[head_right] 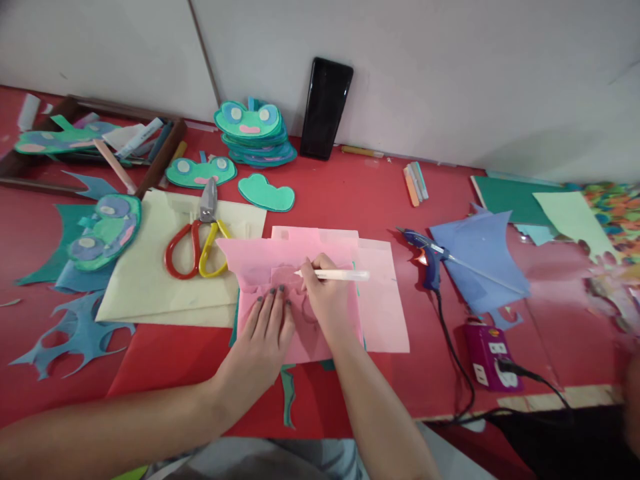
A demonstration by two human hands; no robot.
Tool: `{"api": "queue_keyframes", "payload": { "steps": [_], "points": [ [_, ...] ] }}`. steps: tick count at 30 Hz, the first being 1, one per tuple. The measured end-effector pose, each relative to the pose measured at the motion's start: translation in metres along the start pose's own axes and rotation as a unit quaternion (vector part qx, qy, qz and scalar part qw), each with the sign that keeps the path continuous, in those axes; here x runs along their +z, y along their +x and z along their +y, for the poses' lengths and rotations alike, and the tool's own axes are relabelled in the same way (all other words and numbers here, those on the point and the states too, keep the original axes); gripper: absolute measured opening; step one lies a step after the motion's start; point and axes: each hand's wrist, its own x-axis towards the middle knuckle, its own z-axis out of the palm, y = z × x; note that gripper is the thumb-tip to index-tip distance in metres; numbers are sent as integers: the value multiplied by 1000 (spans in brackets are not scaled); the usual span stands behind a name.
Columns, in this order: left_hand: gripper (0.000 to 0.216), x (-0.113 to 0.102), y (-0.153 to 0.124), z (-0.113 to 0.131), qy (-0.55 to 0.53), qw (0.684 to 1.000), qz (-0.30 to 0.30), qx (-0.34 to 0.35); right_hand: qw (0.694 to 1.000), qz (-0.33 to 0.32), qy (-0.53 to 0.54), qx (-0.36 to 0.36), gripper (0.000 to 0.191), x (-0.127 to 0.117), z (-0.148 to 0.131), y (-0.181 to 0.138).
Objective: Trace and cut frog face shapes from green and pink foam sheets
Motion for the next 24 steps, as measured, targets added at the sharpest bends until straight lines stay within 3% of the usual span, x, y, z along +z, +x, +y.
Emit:
{"api": "queue_keyframes", "payload": {
  "steps": [5, 10, 24],
  "points": [
    [36, 1, -1, 0, -11, 1000, -5, 1, 996, 6, 74, 43, 34, -2, 2, 3],
    [37, 1, -1, 0, -13, 1000, -1, -2, 999, -35, 30, 3, 33, -1, 0, 2],
    [37, 0, 0, 0, -16, 1000, 2, -4, 997, -61, -24, -30, 32, 1, -5, -2]
  ]
}}
